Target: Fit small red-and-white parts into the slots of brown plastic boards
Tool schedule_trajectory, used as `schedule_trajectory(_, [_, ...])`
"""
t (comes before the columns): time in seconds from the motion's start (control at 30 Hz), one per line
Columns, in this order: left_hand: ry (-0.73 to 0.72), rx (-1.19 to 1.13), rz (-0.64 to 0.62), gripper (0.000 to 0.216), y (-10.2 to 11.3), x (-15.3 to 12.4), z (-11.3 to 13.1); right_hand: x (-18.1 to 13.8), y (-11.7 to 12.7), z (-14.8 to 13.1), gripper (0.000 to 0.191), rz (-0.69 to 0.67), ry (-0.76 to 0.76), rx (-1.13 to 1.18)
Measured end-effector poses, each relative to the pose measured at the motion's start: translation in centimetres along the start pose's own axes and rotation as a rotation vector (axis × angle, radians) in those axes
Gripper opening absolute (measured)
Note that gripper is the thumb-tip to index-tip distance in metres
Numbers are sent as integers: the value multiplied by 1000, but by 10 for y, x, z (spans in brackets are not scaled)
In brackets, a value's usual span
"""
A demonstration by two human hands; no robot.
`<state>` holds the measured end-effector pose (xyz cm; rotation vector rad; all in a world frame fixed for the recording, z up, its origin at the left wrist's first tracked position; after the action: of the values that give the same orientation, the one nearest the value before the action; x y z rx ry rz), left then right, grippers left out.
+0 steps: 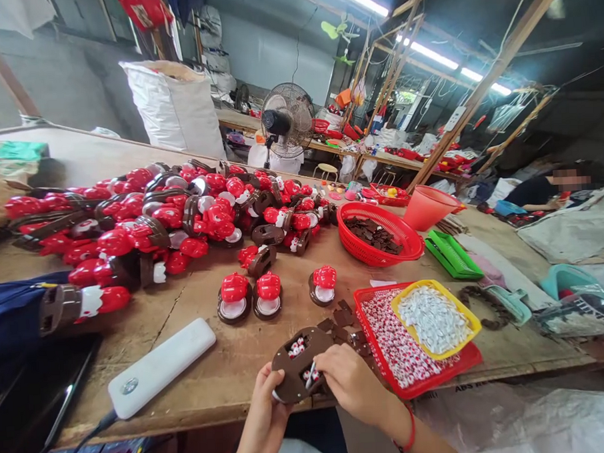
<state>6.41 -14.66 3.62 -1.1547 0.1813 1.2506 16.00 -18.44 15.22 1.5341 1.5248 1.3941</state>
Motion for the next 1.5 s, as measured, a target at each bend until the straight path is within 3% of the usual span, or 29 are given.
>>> schedule_trajectory(0.1, [-1,-7,16,25,4,2,5,-8,-3,-15,24,25,64,-101])
schedule_trajectory(0.2, [11,-16,18,24,4,-1,12,-10,-3,-13,28,31,73,-47])
schedule_trajectory(0.27, [2,-32,39,23,6,-4,20,-6,2,11,24,89,-25,54])
schedule_trajectory(0.33, [-16,-52,77,20,10,-6,27,-1,1,56,23,139,-255,97])
schedule_trajectory(0.43, [-37,-80,119,17,18,-4,35,4,-24,122,24,1,-604,-1])
schedule_trajectory(0.5, [-40,-83,128,18,25,-1,38,8,-42,145,22,-92,-693,-57])
schedule_trajectory(0.67, [-56,-101,144,20,38,2,40,11,-70,161,21,-181,-761,-107])
schedule_trajectory(0.9, [-13,-102,94,22,34,5,31,-2,-78,178,13,-201,-802,-13])
schedule_trajectory(1.03, [12,-91,59,24,29,5,24,-6,-69,174,11,-125,-776,45])
schedule_trajectory(1.2, [6,-81,6,28,21,-2,20,-15,-43,149,20,34,-752,135])
schedule_trajectory(1.3, [8,-66,-2,29,17,-5,18,-23,-24,129,22,293,-702,497])
schedule_trajectory(1.37, [9,-51,0,30,16,-6,15,-26,-17,111,22,394,-636,756])
schedule_trajectory(1.5, [29,-5,-30,32,13,-5,7,-20,-11,71,18,303,-527,849])
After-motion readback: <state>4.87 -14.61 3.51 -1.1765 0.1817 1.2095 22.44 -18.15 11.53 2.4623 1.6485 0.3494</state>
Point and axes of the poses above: each hand's wrist, its own x-axis towards the middle knuckle, its own y-axis out of the back of the hand, z = x × y, the point moved 9 cm from there along x, towards the middle knuckle, and after that the axes turned 3 degrees about y, right-handed, at the moved point
